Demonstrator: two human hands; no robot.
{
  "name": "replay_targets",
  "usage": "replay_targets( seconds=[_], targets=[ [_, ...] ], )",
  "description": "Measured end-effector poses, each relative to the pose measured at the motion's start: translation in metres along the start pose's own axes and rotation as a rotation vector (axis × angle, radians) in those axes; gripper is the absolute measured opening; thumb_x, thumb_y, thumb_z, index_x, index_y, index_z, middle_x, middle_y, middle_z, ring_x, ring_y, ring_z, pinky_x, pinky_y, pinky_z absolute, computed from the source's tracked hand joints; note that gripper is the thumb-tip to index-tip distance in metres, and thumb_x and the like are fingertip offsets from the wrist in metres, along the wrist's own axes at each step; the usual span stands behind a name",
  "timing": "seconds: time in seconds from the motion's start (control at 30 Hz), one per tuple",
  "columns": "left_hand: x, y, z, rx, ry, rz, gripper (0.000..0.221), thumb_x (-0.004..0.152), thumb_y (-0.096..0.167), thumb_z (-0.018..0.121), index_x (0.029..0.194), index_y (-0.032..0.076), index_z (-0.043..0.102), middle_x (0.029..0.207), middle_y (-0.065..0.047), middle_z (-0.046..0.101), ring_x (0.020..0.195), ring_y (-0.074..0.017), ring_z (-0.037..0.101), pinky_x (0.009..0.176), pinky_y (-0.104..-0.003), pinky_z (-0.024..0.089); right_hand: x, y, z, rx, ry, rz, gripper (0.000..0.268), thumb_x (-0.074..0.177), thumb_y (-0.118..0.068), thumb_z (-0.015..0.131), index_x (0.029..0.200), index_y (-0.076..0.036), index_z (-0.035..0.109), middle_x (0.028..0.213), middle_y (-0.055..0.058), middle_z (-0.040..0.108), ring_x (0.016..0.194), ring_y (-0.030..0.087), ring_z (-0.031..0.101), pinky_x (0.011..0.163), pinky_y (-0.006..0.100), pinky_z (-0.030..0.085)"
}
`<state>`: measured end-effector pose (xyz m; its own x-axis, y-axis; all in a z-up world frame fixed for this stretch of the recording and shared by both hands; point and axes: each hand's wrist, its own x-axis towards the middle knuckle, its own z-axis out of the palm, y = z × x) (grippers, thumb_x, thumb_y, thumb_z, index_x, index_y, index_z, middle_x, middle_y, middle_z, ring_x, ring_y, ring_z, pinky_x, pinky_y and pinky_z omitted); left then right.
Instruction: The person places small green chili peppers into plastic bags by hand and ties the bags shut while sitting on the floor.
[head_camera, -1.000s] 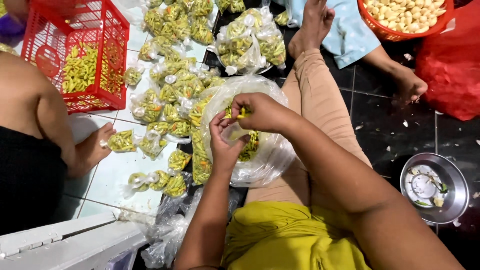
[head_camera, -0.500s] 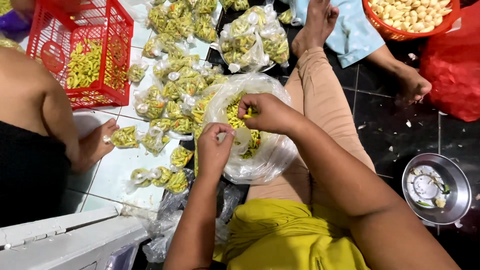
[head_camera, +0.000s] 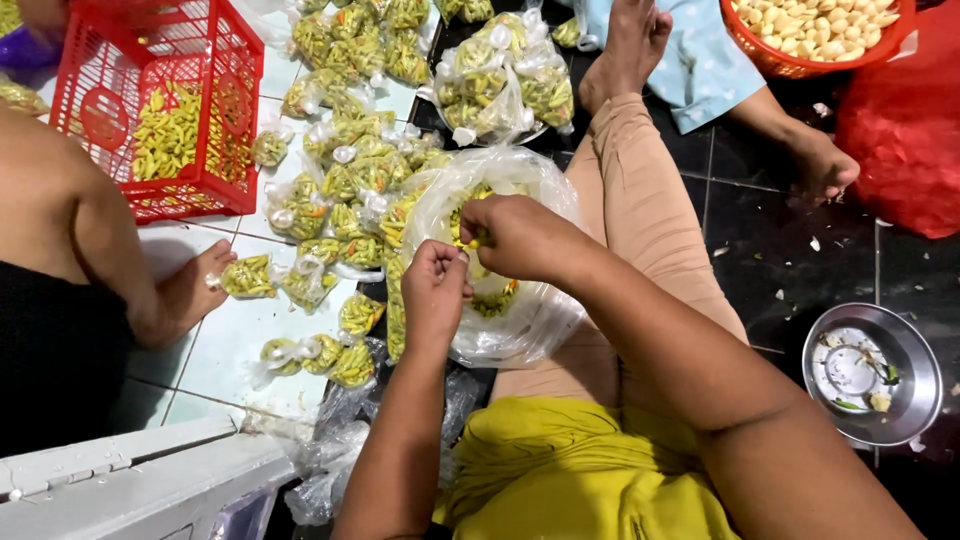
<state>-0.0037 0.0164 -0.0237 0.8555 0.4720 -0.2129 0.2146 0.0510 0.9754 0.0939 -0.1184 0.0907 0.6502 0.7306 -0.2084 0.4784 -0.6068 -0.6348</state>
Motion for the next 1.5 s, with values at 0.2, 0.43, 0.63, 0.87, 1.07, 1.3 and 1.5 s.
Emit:
replay_targets(
  seconds=[0.2, 0.43, 0.63, 0.87, 1.07, 1.3, 1.5],
  targets=[
    [-0.002, 0.002, 0.000, 0.005, 0.016, 0.009, 0.005, 0.092, 0.008, 0.061, 0.091, 0.003, 0.063, 0.066, -0.011, 0.065, 0.054, -0.0151, 0.065, 0.050, -0.028, 0.060, -0.005, -0.006, -0.005, -0.028, -0.015, 0.028, 0.019, 0.082, -0.017, 0.063, 0.100, -0.016, 0.068, 0.096, 0.011, 0.072, 0.100, 0.038, 0.071, 0.088, 0.047, 0.055],
    [0.001, -0.005, -0.001, 0.030, 0.044, 0.036, 0.007, 0.092, 0.010, 0.061, 0.088, 0.006, 0.062, 0.065, -0.010, 0.066, 0.055, -0.0144, 0.066, 0.049, -0.027, 0.059, -0.010, -0.012, -0.008, 0.027, -0.036, -0.007, 0.032, 0.080, -0.008, 0.054, 0.107, -0.014, 0.070, 0.101, 0.011, 0.076, 0.098, 0.038, 0.072, 0.090, 0.049, 0.055],
    [-0.003, -0.007, -0.014, -0.025, 0.118, 0.060, 0.005, 0.095, 0.005, 0.058, 0.094, 0.003, 0.063, 0.067, -0.010, 0.065, 0.053, -0.0124, 0.063, 0.049, -0.024, 0.058, 0.017, 0.035, 0.014, 0.167, 0.112, 0.033, 0.028, 0.082, -0.008, 0.053, 0.102, -0.015, 0.070, 0.099, 0.007, 0.078, 0.096, 0.032, 0.074, 0.089, 0.045, 0.056],
    [-0.013, -0.012, -0.038, -0.168, 0.273, 0.097, 0.003, 0.098, 0.004, 0.059, 0.099, 0.003, 0.061, 0.069, -0.009, 0.061, 0.055, -0.0115, 0.063, 0.049, -0.023, 0.059, 0.065, 0.111, 0.131, -0.318, -0.257, 0.130, 0.029, 0.081, -0.018, 0.071, 0.107, -0.008, 0.079, 0.105, 0.018, 0.075, 0.102, 0.041, 0.072, 0.084, 0.055, 0.060],
    [-0.019, -0.012, -0.041, -0.114, 0.266, 0.123, 0.001, 0.096, 0.004, 0.062, 0.096, 0.004, 0.062, 0.066, -0.008, 0.059, 0.054, -0.0111, 0.060, 0.050, -0.023, 0.058, 0.069, 0.134, 0.184, -0.601, -0.345, 0.017, 0.087, 0.072, -0.052, 0.081, 0.147, -0.019, 0.053, 0.134, 0.017, 0.055, 0.128, 0.042, 0.053, 0.101, 0.052, 0.051],
    [-0.026, -0.007, -0.038, 0.006, 0.250, 0.170, 0.004, 0.095, 0.007, 0.065, 0.096, 0.004, 0.065, 0.082, -0.007, 0.057, 0.072, -0.0117, 0.055, 0.057, -0.028, 0.060, 0.063, 0.130, 0.169, -0.555, -0.377, 0.000, 0.044, 0.079, -0.030, 0.069, 0.122, -0.020, 0.069, 0.111, 0.012, 0.074, 0.106, 0.036, 0.072, 0.090, 0.049, 0.057],
    [-0.023, -0.009, -0.030, -0.016, 0.217, 0.127, 0.004, 0.094, 0.004, 0.064, 0.091, 0.002, 0.064, 0.073, -0.005, 0.054, 0.059, -0.0121, 0.058, 0.054, -0.028, 0.060, 0.046, 0.096, 0.085, 0.066, -0.186, 0.161, 0.027, 0.082, -0.014, 0.067, 0.109, -0.009, 0.070, 0.112, 0.027, 0.072, 0.115, 0.050, 0.064, 0.100, 0.055, 0.051]
  ],
)
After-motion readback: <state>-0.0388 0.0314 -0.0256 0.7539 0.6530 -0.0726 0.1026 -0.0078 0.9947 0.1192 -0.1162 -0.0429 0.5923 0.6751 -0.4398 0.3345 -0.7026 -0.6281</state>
